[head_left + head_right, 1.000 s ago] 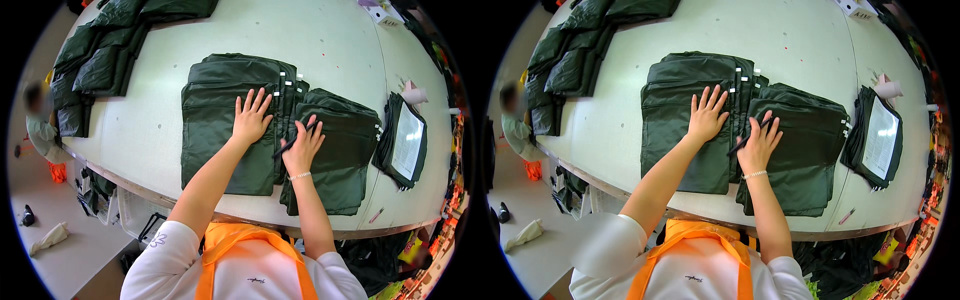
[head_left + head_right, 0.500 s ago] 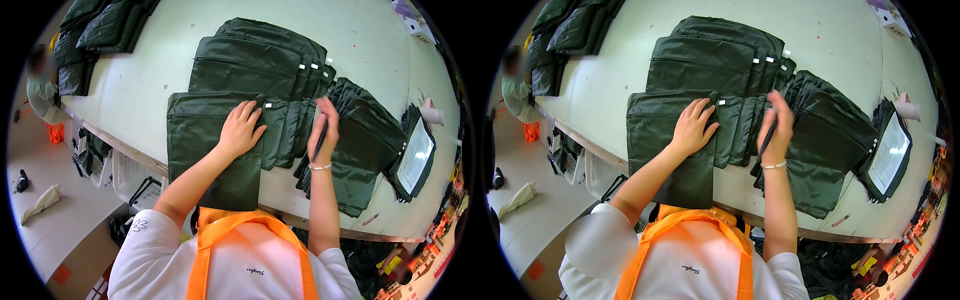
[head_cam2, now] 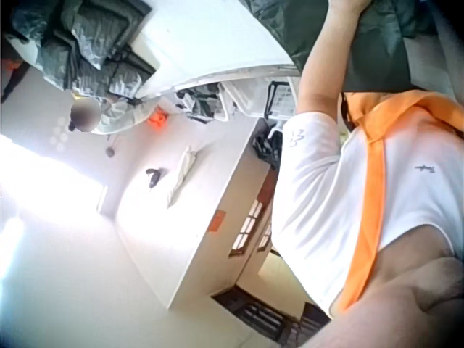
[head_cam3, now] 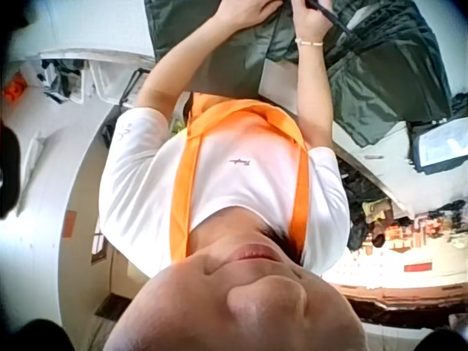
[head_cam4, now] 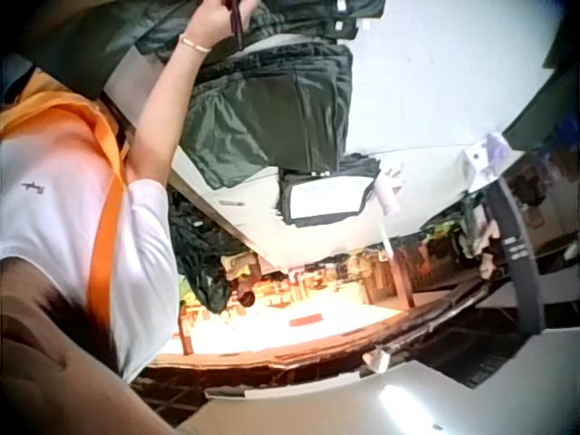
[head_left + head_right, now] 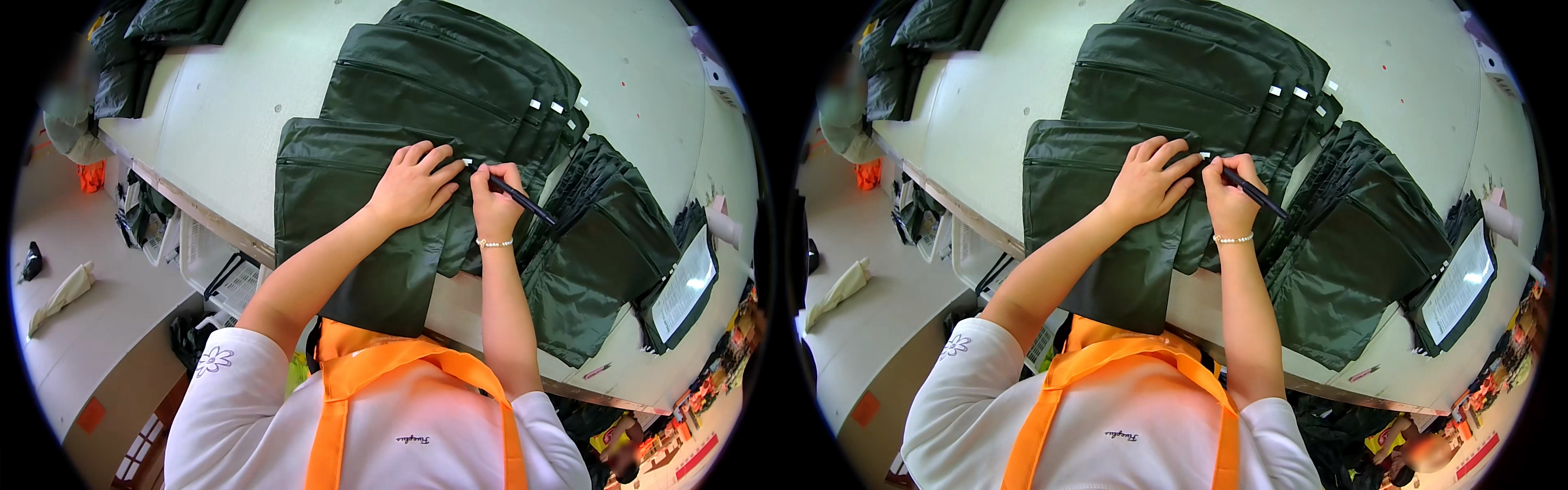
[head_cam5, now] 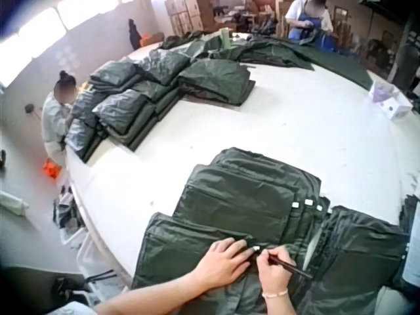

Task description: The person writes on small white labels attached to a stack of dark green pouches using a black pen. After labeling, they gather the pouches and place them into a white plastic bin.

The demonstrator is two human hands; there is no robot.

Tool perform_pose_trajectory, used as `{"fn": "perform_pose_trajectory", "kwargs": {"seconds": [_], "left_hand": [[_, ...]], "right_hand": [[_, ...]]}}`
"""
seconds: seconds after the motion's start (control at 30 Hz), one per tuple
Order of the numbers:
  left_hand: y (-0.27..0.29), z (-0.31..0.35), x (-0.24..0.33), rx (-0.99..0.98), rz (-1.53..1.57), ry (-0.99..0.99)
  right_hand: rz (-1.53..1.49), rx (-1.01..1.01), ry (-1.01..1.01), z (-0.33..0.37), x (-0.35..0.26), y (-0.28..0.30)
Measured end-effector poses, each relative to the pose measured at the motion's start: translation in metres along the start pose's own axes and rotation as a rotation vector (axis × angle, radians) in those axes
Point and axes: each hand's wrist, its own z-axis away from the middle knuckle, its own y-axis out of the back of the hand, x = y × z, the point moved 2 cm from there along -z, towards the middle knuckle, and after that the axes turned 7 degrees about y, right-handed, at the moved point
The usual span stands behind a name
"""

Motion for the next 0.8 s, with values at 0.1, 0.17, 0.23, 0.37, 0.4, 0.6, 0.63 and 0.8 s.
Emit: {"fn": "perform_pose_trajectory", "kwargs": {"seconds": [0.1,0.17,0.23,0.37,0.4,0.6,0.63,0.8], "left_hand": [[-0.0009,-0.0010,-0.0007,0.014,0.016,-0.008],[-0.0005,-0.0015,-0.0008,0.019,0.015,-0.013],[0.0000,-0.0015,-0.0004,0.020,0.001,-0.013],[-0.0017,-0.0023,-0.0007,0.014,0.000,-0.011],[-0.0014,-0.0023,-0.0008,0.013,-0.003,-0.011],[-0.0019,-0.0020,-0.0016,0.014,-0.008,-0.013],[-0.0015,-0.0014,-0.0018,0.012,-0.008,-0.011],[-0.0012,-0.0038,0.0003,0.011,0.001,-0.016]], "right_hand": [[-0.032,0.014,-0.015,-0.0017,-0.0016,0.0020],[-0.051,0.015,-0.018,-0.0019,-0.0025,-0.0003],[-0.028,0.001,-0.019,-0.0019,-0.0037,-0.0006],[-0.015,-0.006,-0.023,-0.0024,-0.0045,-0.0017],[-0.017,-0.006,-0.021,-0.0025,-0.0050,-0.0021],[-0.028,-0.041,-0.011,-0.0023,-0.0052,-0.0025],[-0.011,-0.047,-0.012,-0.0017,-0.0051,-0.0025],[0.023,-0.026,-0.004,-0.0033,-0.0047,-0.0003]]}}
